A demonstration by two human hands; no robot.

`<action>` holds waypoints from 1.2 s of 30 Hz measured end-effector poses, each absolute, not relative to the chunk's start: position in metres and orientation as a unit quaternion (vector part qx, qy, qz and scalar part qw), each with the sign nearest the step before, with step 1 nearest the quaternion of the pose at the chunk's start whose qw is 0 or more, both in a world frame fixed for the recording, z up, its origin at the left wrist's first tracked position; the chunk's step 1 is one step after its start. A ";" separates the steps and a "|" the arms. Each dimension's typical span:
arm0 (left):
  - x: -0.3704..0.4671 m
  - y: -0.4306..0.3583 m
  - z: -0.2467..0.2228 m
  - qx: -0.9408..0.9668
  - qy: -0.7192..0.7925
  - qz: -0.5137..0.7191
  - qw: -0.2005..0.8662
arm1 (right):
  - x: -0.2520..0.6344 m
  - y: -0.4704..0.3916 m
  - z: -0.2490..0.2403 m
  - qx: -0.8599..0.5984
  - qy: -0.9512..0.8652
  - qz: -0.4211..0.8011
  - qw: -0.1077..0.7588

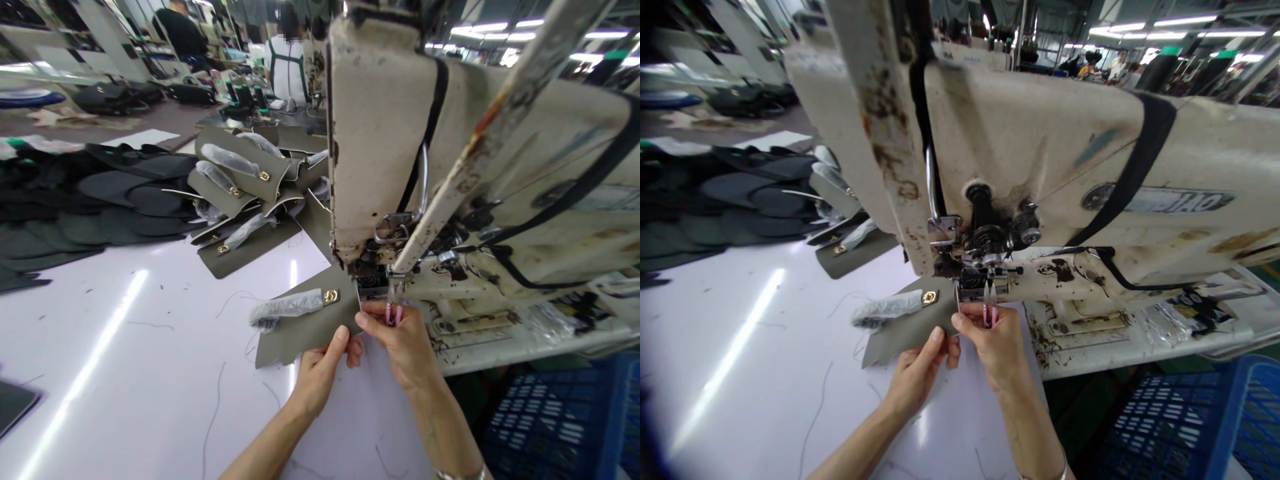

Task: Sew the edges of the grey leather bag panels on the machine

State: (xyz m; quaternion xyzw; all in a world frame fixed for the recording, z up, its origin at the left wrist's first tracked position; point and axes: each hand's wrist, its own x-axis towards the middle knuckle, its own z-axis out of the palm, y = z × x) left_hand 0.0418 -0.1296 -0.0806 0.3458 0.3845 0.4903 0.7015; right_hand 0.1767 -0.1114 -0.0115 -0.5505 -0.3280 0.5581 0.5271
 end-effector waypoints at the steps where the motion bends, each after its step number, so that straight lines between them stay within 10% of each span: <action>1: 0.041 -0.129 -0.080 0.333 0.376 0.483 0.717 | 0.177 -0.111 -0.012 -0.548 -0.321 0.564 0.527; 25: 0.016 -0.153 -0.051 0.523 0.457 0.335 0.637 | 0.155 -0.130 -0.033 -0.636 -0.380 0.404 0.537; 31: -0.051 -0.151 -0.048 0.753 0.486 0.413 0.162 | 0.157 -0.128 -0.032 -0.553 -0.314 0.508 0.581; 36: -0.034 -0.095 -0.039 0.784 0.525 0.267 0.193 | 0.153 -0.128 -0.037 -0.503 -0.282 0.565 0.590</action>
